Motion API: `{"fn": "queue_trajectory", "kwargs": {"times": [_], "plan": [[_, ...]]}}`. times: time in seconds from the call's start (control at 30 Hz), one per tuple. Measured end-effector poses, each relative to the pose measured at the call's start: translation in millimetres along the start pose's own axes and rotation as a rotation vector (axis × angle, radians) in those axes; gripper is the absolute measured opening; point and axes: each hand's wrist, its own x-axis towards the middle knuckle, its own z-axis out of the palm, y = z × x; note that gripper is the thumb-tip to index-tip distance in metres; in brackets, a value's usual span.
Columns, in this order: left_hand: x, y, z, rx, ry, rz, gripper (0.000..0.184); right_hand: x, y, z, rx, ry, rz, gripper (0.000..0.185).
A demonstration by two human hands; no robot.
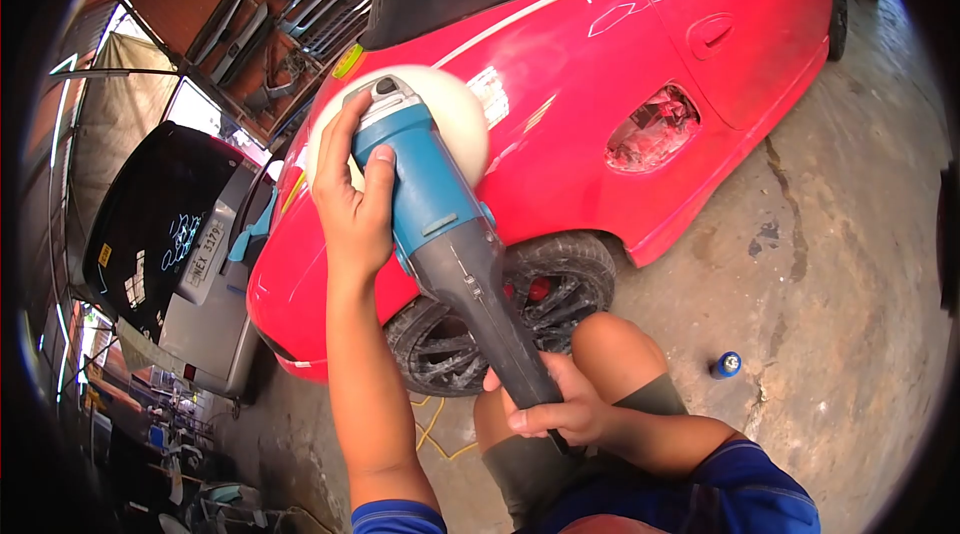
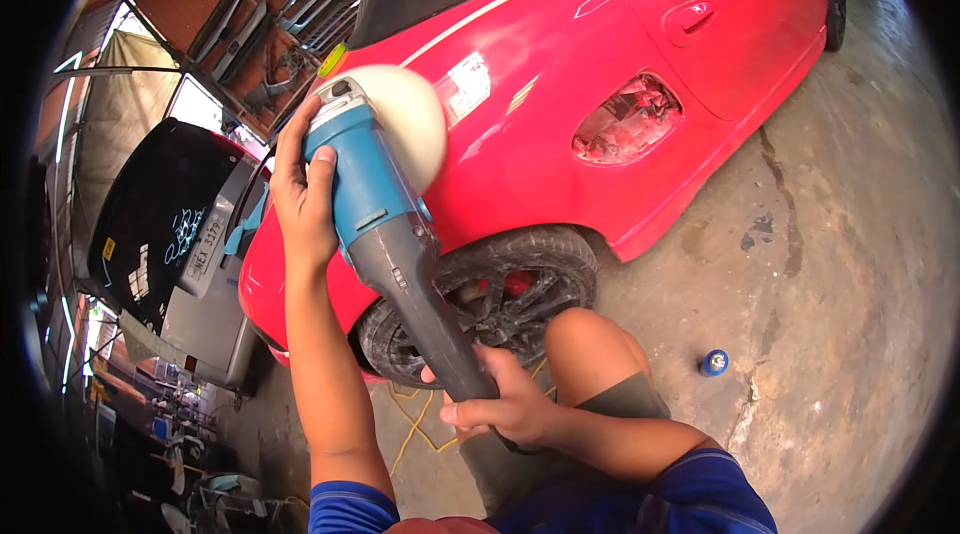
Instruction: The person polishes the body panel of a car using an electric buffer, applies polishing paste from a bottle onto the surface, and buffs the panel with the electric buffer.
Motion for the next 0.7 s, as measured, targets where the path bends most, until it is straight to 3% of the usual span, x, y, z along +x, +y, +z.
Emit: {"fn": "queue_trajectory", "kwargs": {"times": [0.7], "plan": [[6.1,23.5,47.1,-0.022,-0.105,0.067,0.055,-28.1,-3.3,-24.4,-0.032,0.003,-0.079,0.044]]}}
